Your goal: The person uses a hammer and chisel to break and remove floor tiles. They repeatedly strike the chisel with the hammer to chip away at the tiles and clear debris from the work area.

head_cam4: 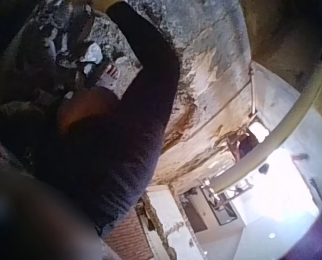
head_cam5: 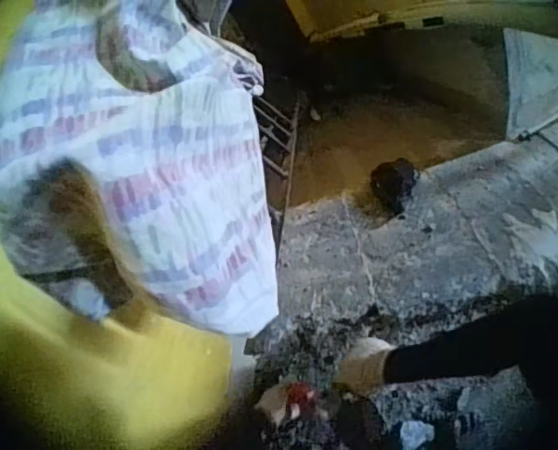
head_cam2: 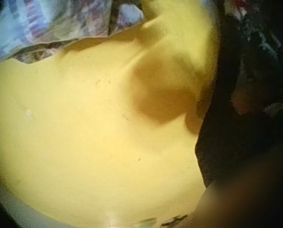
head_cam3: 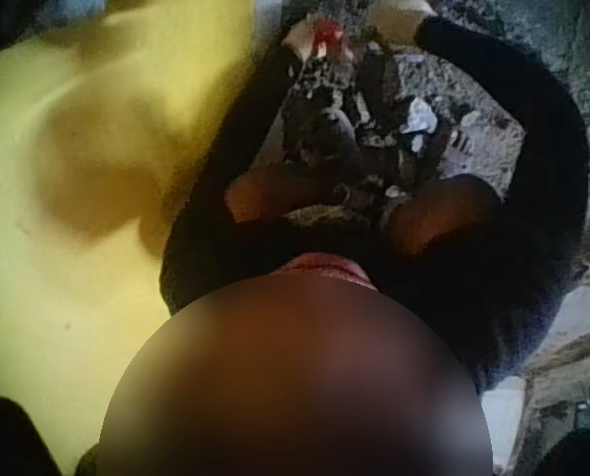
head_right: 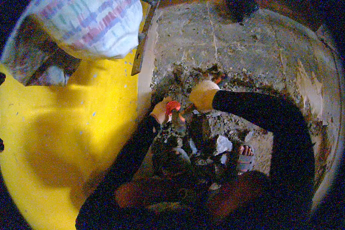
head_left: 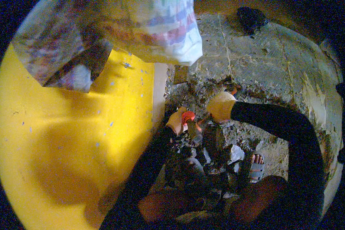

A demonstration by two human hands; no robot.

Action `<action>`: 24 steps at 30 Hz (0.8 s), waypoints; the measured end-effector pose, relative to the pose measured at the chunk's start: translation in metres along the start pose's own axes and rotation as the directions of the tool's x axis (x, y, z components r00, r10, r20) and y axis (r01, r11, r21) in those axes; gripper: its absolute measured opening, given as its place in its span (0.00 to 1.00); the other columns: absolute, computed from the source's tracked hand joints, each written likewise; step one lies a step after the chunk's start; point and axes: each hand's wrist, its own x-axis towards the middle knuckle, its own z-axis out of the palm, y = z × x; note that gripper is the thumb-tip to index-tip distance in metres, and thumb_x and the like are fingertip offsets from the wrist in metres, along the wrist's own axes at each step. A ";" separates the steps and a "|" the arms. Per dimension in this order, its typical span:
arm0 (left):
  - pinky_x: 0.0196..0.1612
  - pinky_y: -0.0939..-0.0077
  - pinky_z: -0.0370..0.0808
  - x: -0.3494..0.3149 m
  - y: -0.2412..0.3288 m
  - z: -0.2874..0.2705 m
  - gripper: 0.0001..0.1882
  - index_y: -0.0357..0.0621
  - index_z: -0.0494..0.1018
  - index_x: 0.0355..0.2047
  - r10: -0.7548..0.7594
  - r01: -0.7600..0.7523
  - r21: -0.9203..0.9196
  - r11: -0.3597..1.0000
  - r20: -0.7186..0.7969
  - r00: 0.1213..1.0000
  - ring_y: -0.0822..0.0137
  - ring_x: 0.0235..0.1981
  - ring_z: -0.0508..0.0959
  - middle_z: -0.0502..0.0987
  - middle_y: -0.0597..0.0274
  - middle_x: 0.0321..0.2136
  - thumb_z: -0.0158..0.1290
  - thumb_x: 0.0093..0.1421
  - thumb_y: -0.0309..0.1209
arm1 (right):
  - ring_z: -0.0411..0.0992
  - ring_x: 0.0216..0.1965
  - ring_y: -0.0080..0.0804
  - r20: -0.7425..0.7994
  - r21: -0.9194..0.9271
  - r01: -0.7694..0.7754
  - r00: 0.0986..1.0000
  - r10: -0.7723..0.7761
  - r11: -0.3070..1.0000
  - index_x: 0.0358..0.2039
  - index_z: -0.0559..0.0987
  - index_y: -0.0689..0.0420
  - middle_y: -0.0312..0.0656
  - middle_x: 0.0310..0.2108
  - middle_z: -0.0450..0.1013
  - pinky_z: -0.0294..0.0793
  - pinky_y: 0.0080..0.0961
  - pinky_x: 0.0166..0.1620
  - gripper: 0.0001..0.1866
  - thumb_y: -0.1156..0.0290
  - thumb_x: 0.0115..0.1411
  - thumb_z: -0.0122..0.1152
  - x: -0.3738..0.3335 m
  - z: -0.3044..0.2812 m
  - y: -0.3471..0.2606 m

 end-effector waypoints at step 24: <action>0.34 0.61 0.78 -0.010 0.012 0.009 0.19 0.46 0.74 0.39 -0.092 0.057 -0.280 0.958 -0.114 0.989 0.54 0.31 0.81 0.82 0.57 0.31 0.66 0.57 0.44 | 0.83 0.30 0.47 -0.075 -0.089 0.052 0.995 -0.058 0.995 0.25 0.86 0.49 0.41 0.27 0.83 0.83 0.44 0.33 0.07 0.64 0.45 0.68 0.009 -0.002 0.000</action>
